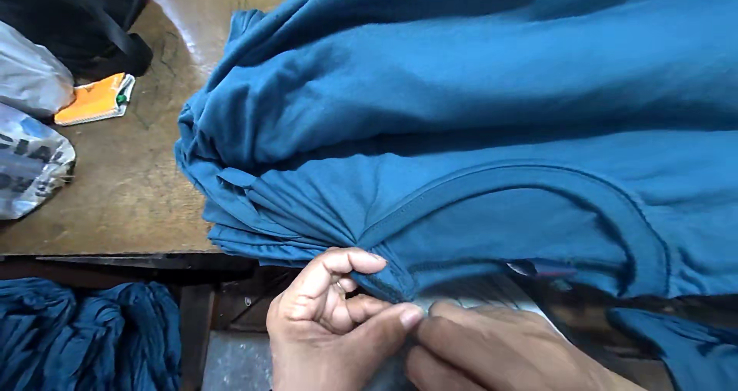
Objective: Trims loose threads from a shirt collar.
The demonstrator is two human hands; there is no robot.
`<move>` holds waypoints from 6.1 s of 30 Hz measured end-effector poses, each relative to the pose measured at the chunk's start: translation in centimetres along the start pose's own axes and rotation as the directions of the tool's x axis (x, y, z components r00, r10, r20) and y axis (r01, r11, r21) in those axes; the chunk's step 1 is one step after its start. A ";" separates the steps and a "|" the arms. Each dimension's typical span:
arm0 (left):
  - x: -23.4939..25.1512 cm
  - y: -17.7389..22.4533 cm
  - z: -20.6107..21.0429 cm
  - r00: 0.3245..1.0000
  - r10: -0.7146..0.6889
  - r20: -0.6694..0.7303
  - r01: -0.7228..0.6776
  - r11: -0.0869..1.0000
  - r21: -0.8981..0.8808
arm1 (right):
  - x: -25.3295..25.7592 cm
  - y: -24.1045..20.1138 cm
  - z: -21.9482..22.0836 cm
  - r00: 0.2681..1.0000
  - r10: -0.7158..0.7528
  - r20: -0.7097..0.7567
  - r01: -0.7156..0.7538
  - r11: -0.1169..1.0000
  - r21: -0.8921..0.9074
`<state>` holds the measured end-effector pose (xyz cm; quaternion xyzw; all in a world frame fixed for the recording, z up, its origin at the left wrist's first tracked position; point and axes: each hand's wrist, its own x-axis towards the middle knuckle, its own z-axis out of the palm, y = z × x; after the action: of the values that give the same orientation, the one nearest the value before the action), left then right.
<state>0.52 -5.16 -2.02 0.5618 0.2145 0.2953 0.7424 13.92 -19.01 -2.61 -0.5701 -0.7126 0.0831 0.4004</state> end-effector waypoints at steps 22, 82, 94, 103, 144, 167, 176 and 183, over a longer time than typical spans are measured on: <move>-0.7 0.3 0.5 0.990 -0.135 -0.050 0.119 0.965 -0.235 | -2.5 1.1 0.1 0.942 0.118 -0.313 -0.249 0.873 -0.419; -0.7 -3.2 3.6 0.941 0.251 0.228 -0.308 0.914 0.263 | -8.2 0.4 -7.5 0.771 0.589 -0.244 -0.484 0.790 0.377; 1.0 -4.3 8.1 0.996 0.077 0.051 -0.078 0.997 0.014 | -8.3 0.4 -6.5 0.687 0.622 -0.376 -0.566 0.782 0.260; 1.1 -4.6 8.3 0.971 0.132 0.199 -0.121 0.990 -0.066 | -7.3 1.6 -4.6 0.809 0.296 -0.508 -0.454 0.863 -0.220; 0.5 -1.7 9.6 0.975 -0.208 0.083 0.219 0.963 -0.155 | -9.7 1.6 -4.1 0.833 0.225 -0.505 -0.495 0.712 -0.499; -0.3 -1.7 6.2 0.883 -0.165 0.439 0.107 0.982 0.155 | -6.8 1.2 -8.6 0.650 0.607 -0.456 -0.754 0.592 -0.286; 0.1 -1.4 5.6 0.843 -0.219 0.491 0.095 0.960 0.265 | -8.9 1.1 -9.4 0.405 0.778 -0.480 -0.520 0.628 0.579; 0.5 -0.8 5.3 0.808 -0.272 0.523 0.071 0.925 0.372 | -8.3 1.5 -9.3 0.379 0.799 -0.468 -0.369 0.594 0.715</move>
<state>4.48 -8.71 -1.31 0.7196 0.0825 0.0055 0.6894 21.51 -28.97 -1.26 -0.6450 -0.1632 0.1595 0.7293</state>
